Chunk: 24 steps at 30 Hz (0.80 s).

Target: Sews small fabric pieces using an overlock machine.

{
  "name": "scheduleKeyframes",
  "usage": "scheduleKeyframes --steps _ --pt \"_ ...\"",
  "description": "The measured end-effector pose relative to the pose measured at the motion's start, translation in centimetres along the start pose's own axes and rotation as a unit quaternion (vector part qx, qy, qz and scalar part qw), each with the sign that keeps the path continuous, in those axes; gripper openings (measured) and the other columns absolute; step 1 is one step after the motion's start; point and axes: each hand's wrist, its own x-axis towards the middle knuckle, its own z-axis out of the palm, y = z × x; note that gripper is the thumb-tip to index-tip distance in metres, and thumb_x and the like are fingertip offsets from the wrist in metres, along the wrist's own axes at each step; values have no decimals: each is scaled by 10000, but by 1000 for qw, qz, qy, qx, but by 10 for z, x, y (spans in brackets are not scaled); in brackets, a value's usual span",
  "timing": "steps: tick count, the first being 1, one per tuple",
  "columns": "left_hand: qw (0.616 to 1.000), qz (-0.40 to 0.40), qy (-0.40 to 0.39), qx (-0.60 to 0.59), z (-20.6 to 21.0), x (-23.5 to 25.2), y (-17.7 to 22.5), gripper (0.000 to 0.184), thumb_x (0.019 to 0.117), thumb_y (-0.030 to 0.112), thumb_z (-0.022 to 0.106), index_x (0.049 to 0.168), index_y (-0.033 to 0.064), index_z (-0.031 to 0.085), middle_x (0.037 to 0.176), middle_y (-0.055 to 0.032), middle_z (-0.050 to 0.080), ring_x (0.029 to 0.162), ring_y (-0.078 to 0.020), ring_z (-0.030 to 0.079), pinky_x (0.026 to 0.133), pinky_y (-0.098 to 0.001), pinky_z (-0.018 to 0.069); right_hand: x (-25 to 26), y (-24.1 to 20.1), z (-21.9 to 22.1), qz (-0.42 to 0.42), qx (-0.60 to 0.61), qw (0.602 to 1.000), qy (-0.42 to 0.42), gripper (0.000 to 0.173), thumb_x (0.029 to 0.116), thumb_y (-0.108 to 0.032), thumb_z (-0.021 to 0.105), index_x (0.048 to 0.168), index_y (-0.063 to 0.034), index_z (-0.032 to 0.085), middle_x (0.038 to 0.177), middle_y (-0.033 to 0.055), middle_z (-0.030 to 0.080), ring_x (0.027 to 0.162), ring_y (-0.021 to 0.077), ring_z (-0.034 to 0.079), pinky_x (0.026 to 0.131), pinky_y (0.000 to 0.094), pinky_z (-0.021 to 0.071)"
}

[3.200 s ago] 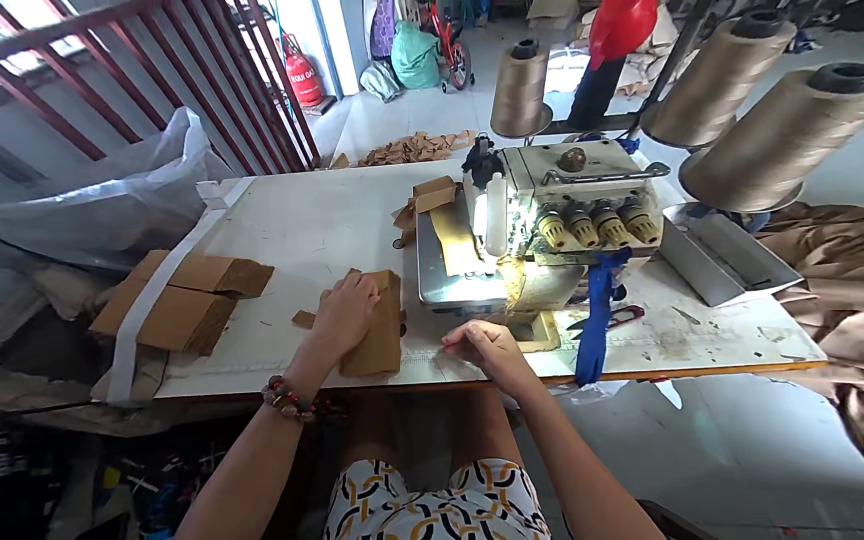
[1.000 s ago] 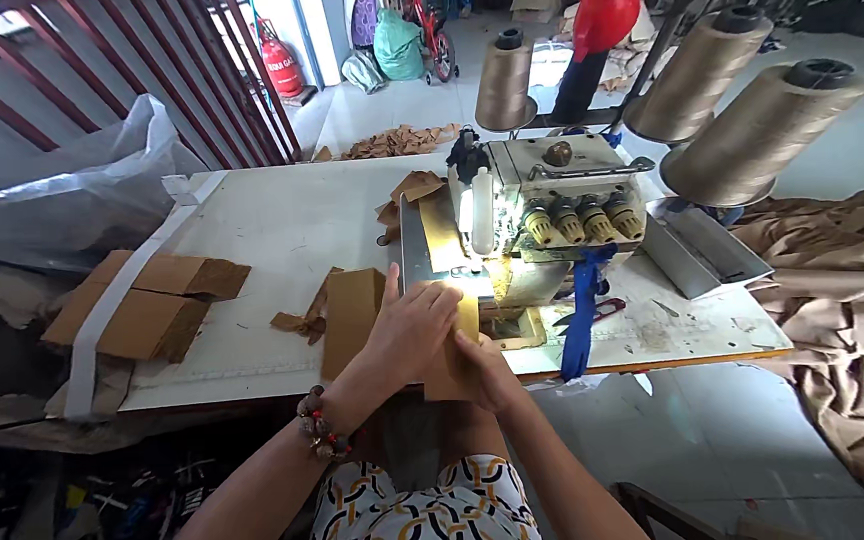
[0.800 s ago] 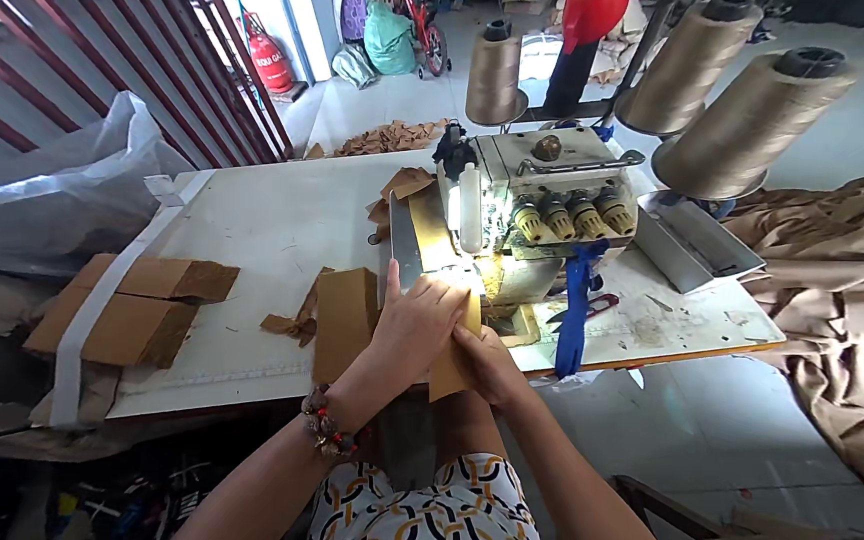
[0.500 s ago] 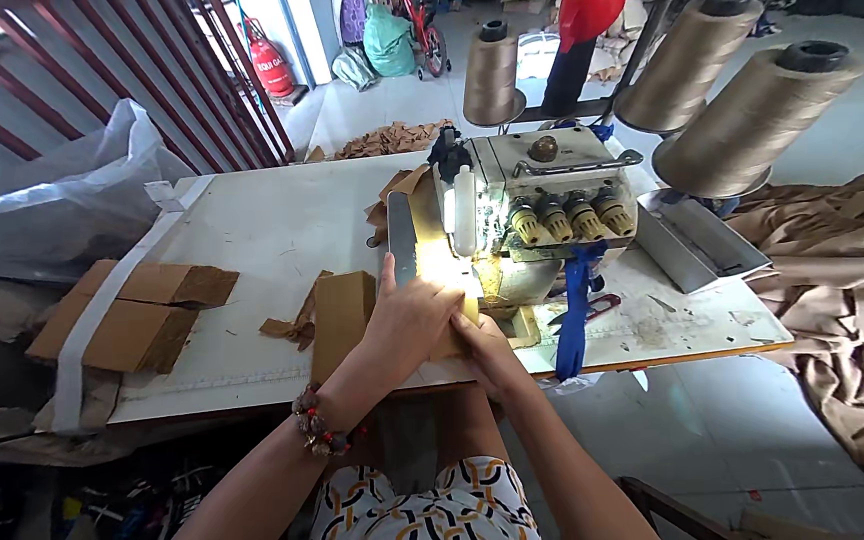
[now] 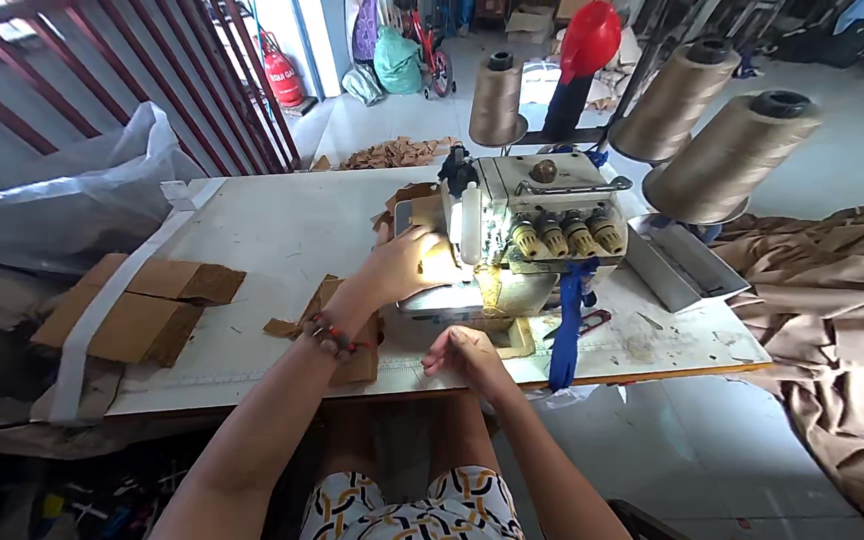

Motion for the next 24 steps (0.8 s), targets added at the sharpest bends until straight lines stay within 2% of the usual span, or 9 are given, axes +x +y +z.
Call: scheduleKeyframes --steps 3,5,8,13,15,18,19,22,24 --pt "998 -44 45 23 -13 -49 -14 371 1032 212 630 1357 35 604 1398 -193 590 1243 -383 608 1034 -616 473 -2 2 -2 -24 4 1000 0 538 1097 -217 215 819 -88 658 849 27 768 786 148 754 777 320 630" --pt "991 -125 7 42 -15 -76 -36 301 1050 144 587 1321 13 609 1265 -222 651 1093 -404 677 930 -600 541 -2 5 -4 -31 0 999 -7 578 1110 -299 229 781 -112 666 857 18 771 814 145 756 801 327 629" --pt "982 -172 -41 71 7 -102 -73 219 1047 133 570 1198 4 660 1215 -229 654 1108 -446 640 917 -670 492 0 8 -1 -38 -35 999 -13 618 1116 -321 203 767 -106 666 874 19 766 851 153 750 834 344 623" --pt "986 -89 125 67 29 -117 -76 181 1043 108 539 1051 -32 654 1141 -256 627 1096 -466 601 911 -645 460 0 5 7 -35 -127 991 3 486 1094 -214 268 974 -7 691 1010 44 749 897 120 724 853 310 603" --pt "980 -23 185 64 30 -110 -48 206 1018 121 504 1019 -31 643 1202 -232 636 1167 -418 599 996 -622 442 -1 3 14 -35 -155 987 -13 602 1085 -447 333 1211 59 634 1211 99 688 1071 134 684 955 323 574" --pt "976 67 189 78 40 -94 3 214 1016 133 507 1025 -3 672 1208 -162 692 1212 -334 642 1107 -676 353 -8 3 34 6 -38 999 -7 1118 870 -826 462 1439 132 375 1388 117 584 1271 131 585 1102 326 482" --pt "977 82 180 80 45 -90 15 204 1018 120 532 1049 0 694 1187 -150 710 1194 -323 664 1111 -702 344 -12 2 40 29 15 999 18 1071 869 -785 535 1439 101 344 1348 85 600 1236 110 599 1076 314 497" --pt "976 104 174 83 55 -80 31 173 1012 145 588 1078 49 716 1121 -104 734 1142 -291 699 1106 -736 326 -19 -7 44 60 63 992 91 303 1035 -281 485 1183 -23 542 995 2 734 930 90 718 864 319 603" --pt "976 113 165 81 58 -79 37 210 1004 174 610 1162 77 708 1140 -90 731 1134 -289 701 1113 -739 310 -24 -11 38 72 39 991 109 206 1049 -120 419 1070 -51 611 877 -5 749 820 88 731 789 301 618"
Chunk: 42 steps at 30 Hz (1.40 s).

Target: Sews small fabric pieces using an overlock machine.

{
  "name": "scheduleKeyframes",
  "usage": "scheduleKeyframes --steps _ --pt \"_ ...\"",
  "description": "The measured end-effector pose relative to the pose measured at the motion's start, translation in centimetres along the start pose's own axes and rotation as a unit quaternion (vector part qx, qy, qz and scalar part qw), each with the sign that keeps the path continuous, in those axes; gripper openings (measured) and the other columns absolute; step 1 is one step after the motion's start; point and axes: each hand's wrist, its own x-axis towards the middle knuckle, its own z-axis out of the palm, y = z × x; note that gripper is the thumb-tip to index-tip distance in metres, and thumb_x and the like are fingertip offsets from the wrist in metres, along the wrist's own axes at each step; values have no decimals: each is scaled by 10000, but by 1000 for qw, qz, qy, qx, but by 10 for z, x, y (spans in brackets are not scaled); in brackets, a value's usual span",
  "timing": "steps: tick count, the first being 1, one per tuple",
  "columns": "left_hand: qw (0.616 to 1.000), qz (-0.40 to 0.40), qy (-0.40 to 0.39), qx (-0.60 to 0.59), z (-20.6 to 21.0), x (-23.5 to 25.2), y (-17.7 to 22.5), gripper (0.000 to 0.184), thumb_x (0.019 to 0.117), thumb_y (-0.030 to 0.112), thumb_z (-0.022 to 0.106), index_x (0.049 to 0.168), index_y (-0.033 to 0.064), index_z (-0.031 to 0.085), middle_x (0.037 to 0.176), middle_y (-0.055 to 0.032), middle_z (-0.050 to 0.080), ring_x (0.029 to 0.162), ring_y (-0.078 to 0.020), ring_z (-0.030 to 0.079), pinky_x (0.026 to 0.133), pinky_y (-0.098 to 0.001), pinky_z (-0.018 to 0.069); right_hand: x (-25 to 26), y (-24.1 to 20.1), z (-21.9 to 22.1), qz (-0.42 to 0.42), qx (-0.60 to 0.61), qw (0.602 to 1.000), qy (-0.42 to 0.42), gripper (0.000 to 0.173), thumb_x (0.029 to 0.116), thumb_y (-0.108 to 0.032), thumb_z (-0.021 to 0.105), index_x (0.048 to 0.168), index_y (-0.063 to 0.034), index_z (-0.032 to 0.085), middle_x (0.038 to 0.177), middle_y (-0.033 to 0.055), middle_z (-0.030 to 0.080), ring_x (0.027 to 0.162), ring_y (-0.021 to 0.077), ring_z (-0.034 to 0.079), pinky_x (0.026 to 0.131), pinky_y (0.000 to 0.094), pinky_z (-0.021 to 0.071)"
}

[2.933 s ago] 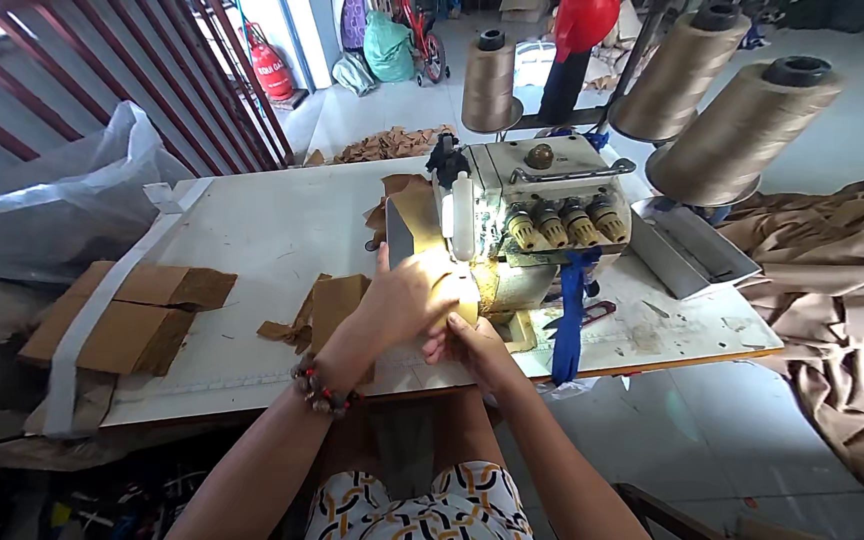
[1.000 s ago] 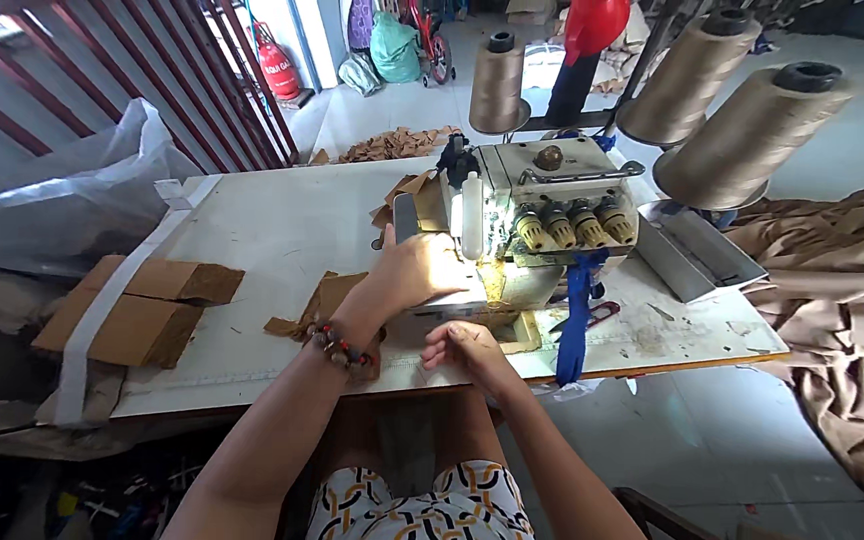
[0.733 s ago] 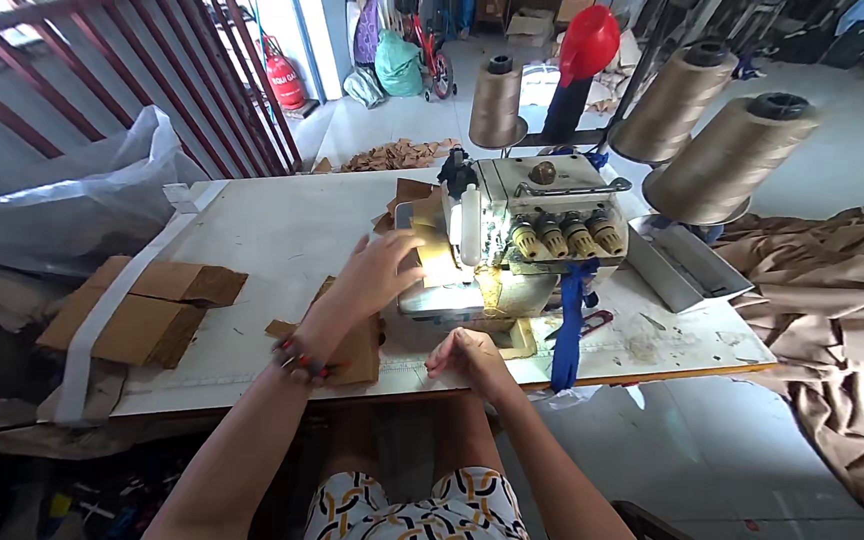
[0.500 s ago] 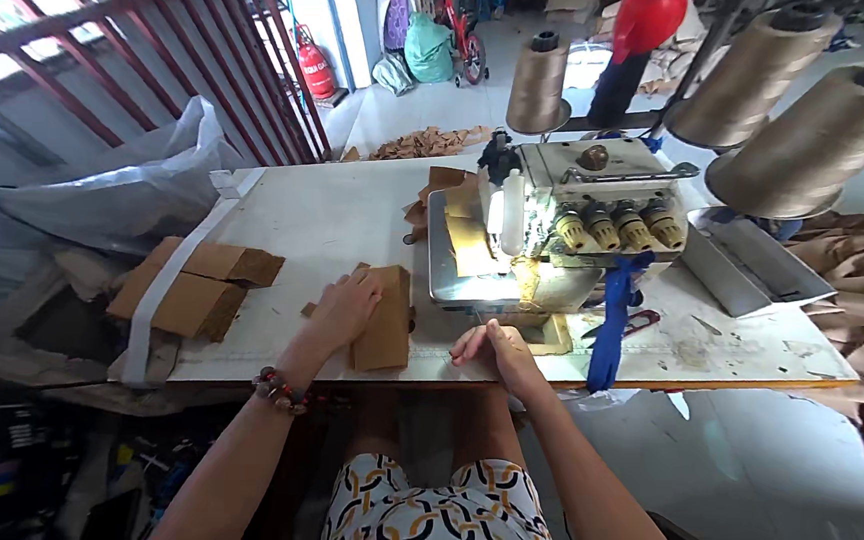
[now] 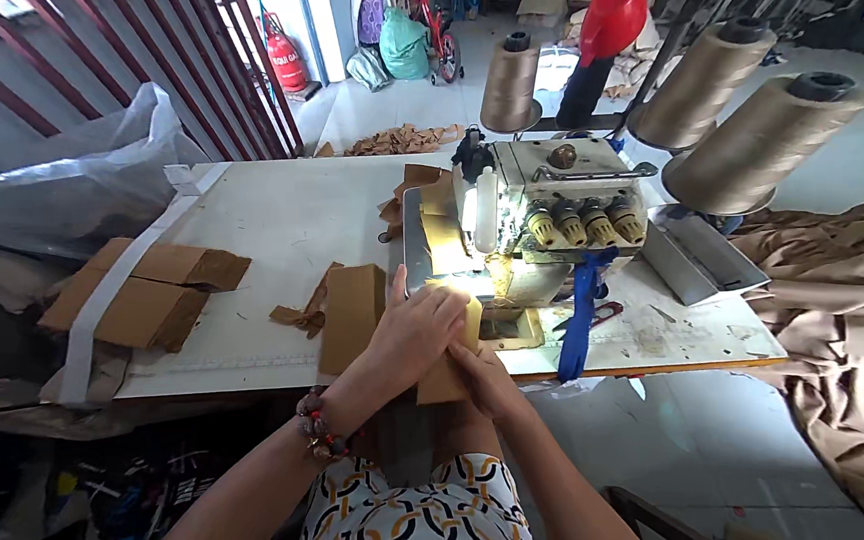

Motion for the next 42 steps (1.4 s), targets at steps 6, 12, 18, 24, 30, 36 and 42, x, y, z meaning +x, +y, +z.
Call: scheduleKeyframes --steps 6,12,18,24,30,36,42 --pt "1000 -18 -12 -15 6 -1 0 376 1019 210 567 1336 26 650 1388 -164 627 1287 -333 621 1126 -645 381 -2 -8 -12 11 -43 999 -7 168 1019 -105 445 1043 -75 609 847 -28 743 784 67 726 764 280 617" --pt "1000 -7 -24 7 9 1 -3 351 1033 222 541 1330 101 683 1335 -68 681 1269 -278 637 1122 -701 332 3 -6 -14 26 -46 999 -2 180 1027 -114 433 1045 -64 605 848 -19 742 786 70 727 761 279 618" --pt "998 -16 -51 24 8 20 -6 352 1046 252 526 1315 95 691 1231 -109 717 1244 -330 644 1138 -738 267 14 -18 -12 14 -55 998 23 193 1045 -145 432 1065 -38 591 845 0 725 783 82 720 762 287 615" --pt "999 -1 -46 18 -1 23 -6 255 1018 196 595 1200 100 746 1082 -91 747 1087 -306 715 1109 -755 296 27 -21 -16 -4 -7 1000 -11 240 1065 -152 378 1102 -12 569 892 44 730 805 133 736 768 315 633" --pt "985 -61 -142 -73 -17 53 -35 570 967 494 631 1331 56 650 1359 -147 644 1371 -333 536 1187 -729 182 35 -13 -24 -33 -31 994 -96 434 1085 -145 231 1013 -14 639 837 24 755 763 128 743 769 299 624" --pt "971 -98 -210 -61 3 98 -77 699 887 626 666 1354 108 612 1415 -120 606 1410 -291 495 1210 -683 165 36 4 -31 -44 -60 989 -130 413 1076 -136 249 1009 -14 637 854 27 755 784 134 746 786 313 622" --pt "981 -147 -120 -50 -46 37 -70 415 1030 237 632 1388 34 582 1438 -196 567 1287 -400 576 1060 -629 446 34 7 -35 -99 -90 984 -117 573 1095 -255 210 756 -99 645 901 16 766 856 125 741 832 317 606"
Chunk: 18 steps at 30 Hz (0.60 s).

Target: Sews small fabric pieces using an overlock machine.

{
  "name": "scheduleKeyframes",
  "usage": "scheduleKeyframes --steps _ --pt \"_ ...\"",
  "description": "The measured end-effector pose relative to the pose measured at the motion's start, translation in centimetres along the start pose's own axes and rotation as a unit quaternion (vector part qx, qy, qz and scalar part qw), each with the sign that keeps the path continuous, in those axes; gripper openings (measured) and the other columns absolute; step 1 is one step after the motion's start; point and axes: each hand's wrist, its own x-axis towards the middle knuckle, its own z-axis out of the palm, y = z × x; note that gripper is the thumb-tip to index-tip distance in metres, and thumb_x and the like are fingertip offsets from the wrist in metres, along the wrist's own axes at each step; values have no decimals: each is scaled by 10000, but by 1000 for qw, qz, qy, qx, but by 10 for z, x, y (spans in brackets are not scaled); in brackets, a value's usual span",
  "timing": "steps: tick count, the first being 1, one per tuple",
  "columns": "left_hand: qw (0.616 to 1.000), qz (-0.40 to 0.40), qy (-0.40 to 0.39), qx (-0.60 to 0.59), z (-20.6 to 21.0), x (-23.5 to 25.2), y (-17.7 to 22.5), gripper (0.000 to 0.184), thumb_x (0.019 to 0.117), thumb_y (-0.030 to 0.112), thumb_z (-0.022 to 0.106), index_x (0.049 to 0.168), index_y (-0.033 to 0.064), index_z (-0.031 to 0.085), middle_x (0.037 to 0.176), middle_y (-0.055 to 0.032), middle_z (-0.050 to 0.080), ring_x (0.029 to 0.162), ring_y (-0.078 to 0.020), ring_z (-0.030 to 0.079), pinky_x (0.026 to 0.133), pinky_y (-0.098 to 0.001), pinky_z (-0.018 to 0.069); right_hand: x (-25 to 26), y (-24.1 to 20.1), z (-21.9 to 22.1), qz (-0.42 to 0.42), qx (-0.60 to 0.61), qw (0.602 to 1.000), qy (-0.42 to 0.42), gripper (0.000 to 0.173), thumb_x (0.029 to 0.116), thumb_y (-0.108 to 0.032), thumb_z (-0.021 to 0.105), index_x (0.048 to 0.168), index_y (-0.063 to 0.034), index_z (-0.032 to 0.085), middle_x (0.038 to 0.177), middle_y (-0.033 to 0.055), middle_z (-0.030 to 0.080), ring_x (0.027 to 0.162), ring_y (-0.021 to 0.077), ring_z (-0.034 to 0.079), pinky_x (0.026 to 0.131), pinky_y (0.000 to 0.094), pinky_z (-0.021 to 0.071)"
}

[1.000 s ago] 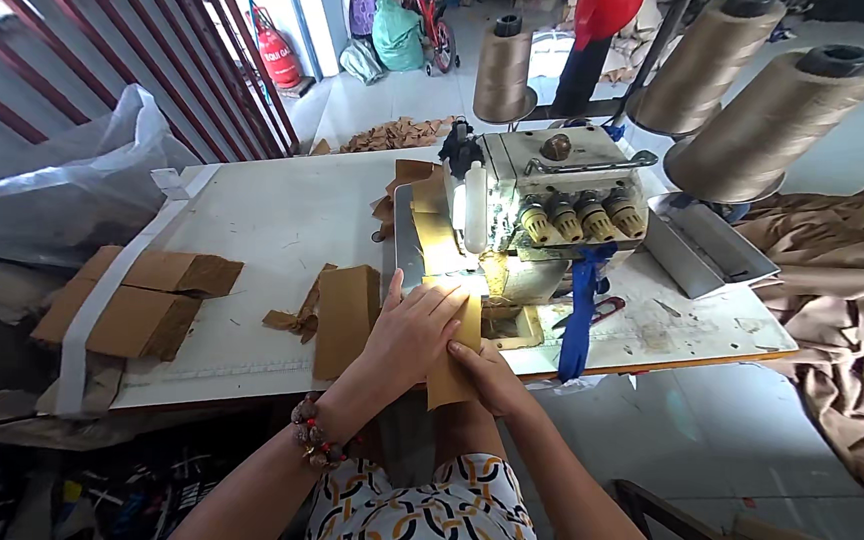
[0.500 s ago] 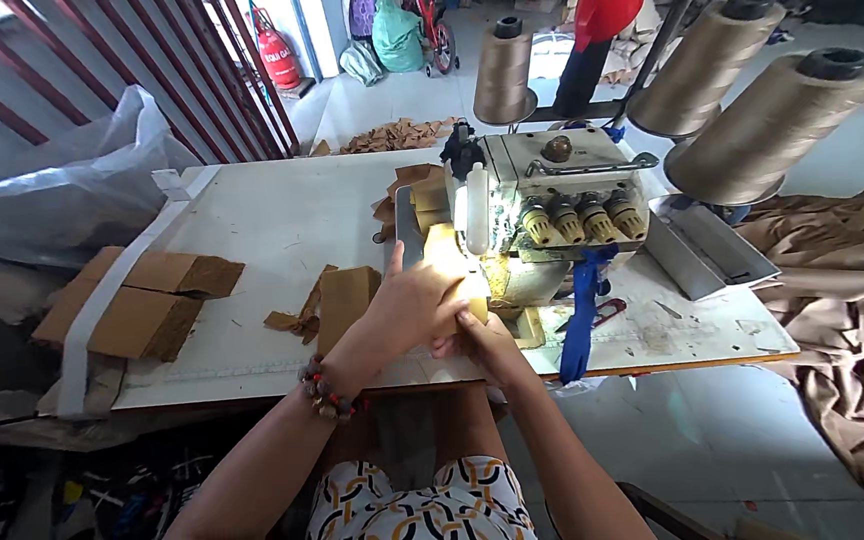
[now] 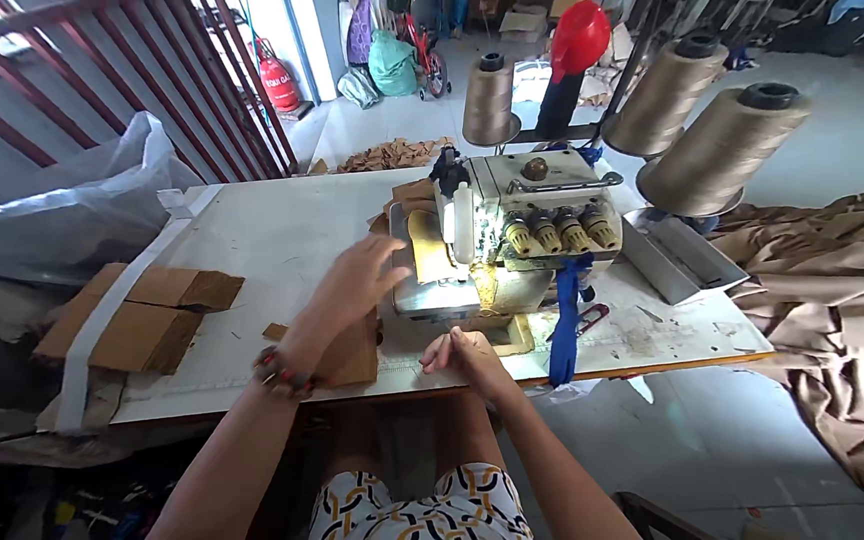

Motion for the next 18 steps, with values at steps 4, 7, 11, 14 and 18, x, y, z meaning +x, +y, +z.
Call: scheduleKeyframes --steps 4,7,11,14,18 --pt "986 -132 -88 42 8 -42 -54 244 1038 126 591 1235 -6 650 1191 -241 660 1084 -439 657 926 -664 505 2 5 2 -15 -39 999 -6 669 1109 -348 153 730 -89 640 969 36 756 978 145 720 922 345 583" --pt "990 -119 -49 56 24 -59 -71 178 1057 149 556 1095 9 660 1138 -215 651 1100 -441 613 903 -654 467 4 4 4 -11 -80 997 -3 636 1107 -257 154 823 -28 675 998 46 745 996 108 696 919 309 562" --pt "991 -9 124 38 38 -63 -57 202 1036 135 518 1021 -21 645 1180 -232 634 1168 -430 590 983 -639 436 1 -4 11 1 -133 991 18 440 1091 -163 301 1083 42 691 1059 57 721 940 79 700 880 267 588" --pt "985 79 146 38 43 -56 -4 241 1026 162 484 1043 -8 655 1251 -176 667 1264 -352 601 1141 -686 307 -3 -5 20 0 -116 993 -10 815 1043 -603 357 1388 123 488 1374 151 598 1231 126 608 1055 305 509" --pt "980 137 134 46 61 -44 42 170 1002 142 589 1068 44 711 1178 -104 724 1169 -294 687 1107 -746 308 -18 -14 41 88 67 990 89 583 1039 -436 432 1366 46 401 1181 29 663 1081 63 660 956 290 561"
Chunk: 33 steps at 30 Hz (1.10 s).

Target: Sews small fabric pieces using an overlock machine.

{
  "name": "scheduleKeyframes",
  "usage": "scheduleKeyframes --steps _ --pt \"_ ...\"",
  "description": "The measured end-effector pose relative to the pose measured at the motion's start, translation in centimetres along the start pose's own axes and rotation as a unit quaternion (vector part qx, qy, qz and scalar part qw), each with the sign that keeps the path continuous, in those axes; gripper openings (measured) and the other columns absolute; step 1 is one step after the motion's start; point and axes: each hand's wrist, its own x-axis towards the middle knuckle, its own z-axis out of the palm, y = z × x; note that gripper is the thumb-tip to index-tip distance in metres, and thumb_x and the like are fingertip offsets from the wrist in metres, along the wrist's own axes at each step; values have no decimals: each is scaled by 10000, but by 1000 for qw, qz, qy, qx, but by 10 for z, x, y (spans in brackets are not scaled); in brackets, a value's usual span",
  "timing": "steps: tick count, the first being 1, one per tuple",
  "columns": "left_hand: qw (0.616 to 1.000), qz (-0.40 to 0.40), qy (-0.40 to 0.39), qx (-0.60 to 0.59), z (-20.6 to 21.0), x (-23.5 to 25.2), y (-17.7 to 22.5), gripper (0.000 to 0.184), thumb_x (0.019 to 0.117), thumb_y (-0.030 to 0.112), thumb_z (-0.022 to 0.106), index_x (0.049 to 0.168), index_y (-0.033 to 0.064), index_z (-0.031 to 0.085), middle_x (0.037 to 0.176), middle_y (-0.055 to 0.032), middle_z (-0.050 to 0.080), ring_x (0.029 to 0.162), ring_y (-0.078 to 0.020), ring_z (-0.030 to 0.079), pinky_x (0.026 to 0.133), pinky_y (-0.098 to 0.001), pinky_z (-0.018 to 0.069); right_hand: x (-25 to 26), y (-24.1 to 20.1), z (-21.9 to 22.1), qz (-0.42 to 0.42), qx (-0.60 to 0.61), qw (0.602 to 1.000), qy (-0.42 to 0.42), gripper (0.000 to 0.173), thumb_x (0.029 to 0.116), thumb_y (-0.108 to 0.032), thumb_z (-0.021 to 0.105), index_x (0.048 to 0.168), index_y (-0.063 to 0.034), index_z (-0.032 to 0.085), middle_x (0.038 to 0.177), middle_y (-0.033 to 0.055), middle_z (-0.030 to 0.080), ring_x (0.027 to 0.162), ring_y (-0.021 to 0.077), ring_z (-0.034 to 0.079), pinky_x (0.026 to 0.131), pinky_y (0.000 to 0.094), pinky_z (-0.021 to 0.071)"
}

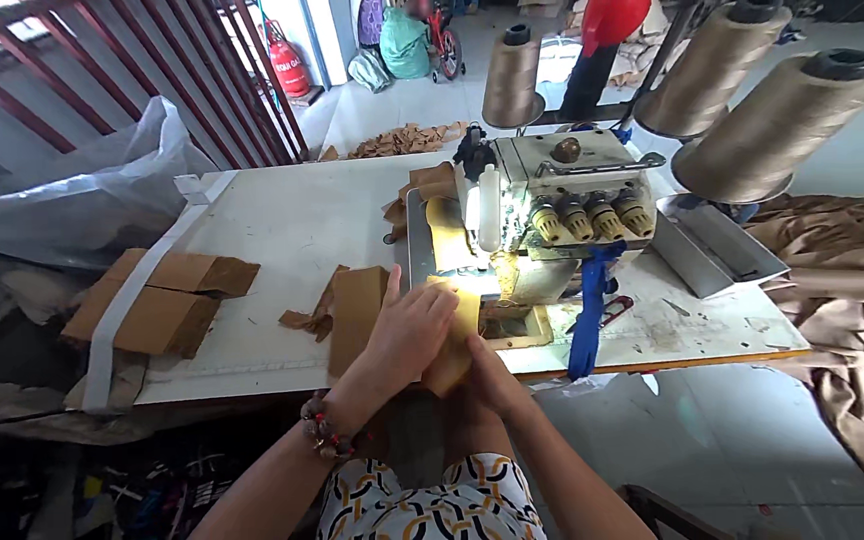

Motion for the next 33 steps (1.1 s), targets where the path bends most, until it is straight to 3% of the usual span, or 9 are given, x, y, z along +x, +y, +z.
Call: scheduleKeyframes --steps 2,5,11,15,18,22,26,30,33 --pt "1000 -3 -19 12 2 5 7 224 998 185 621 1176 87 715 1163 -78 728 1167 -298 684 1091 -775 290 -3 -2 -4 7 25 999 29 282 1058 -208 414 1197 -3 549 984 17 733 917 97 719 860 320 604" --pt "998 -9 -43 34 5 10 11 308 1015 224 592 1285 126 703 1190 -59 725 1185 -310 667 1086 -785 267 -5 -9 -9 16 -2 999 48 209 1053 -133 407 1067 -52 600 864 -10 745 804 82 732 775 289 620" --pt "997 -19 -57 53 6 26 9 301 1015 237 599 1258 105 721 1127 -93 730 1174 -340 665 1099 -795 235 11 -22 -14 18 -16 997 68 208 1058 -142 414 1058 -31 590 840 4 723 782 81 719 757 280 613" --pt "998 17 -26 54 4 21 11 230 990 110 620 1179 113 751 1129 -61 754 1125 -291 709 1096 -769 296 19 -25 -17 9 4 998 62 222 1066 -154 431 1130 0 576 917 29 717 856 95 714 814 299 605" --pt "998 -1 -56 3 2 28 1 257 1017 173 587 1207 96 742 1096 -94 741 1102 -307 704 1104 -776 277 24 -26 -20 -3 28 999 18 257 1070 -140 343 1111 6 551 884 63 735 789 155 745 763 323 641" --pt "988 -47 -141 -34 -6 57 -21 436 1041 416 524 1306 112 690 1312 -94 678 1317 -283 591 1169 -740 211 30 -22 -25 -21 6 998 -67 450 1082 -149 215 981 -22 635 816 29 759 757 139 749 767 306 625" --pt "976 -79 -191 -68 -22 82 -25 477 980 374 680 1298 20 650 1353 -191 635 1359 -373 531 1150 -753 187 29 -1 -35 -37 -14 993 -108 444 1073 -164 231 985 -37 647 835 21 757 775 135 746 775 315 621" --pt "968 -109 -221 -44 1 99 -55 618 954 566 620 1379 117 603 1470 -111 573 1455 -293 443 1201 -697 144 27 3 -34 -51 -21 993 -103 464 1068 -166 223 895 -61 641 805 29 754 742 145 746 747 313 623" --pt "973 -127 -187 -50 -20 75 -51 597 1009 440 611 1493 102 524 1616 -112 420 1522 -333 338 1197 -721 141 28 5 -37 -77 -23 991 -107 525 1087 -211 216 790 -103 635 812 28 762 760 152 751 752 320 626"
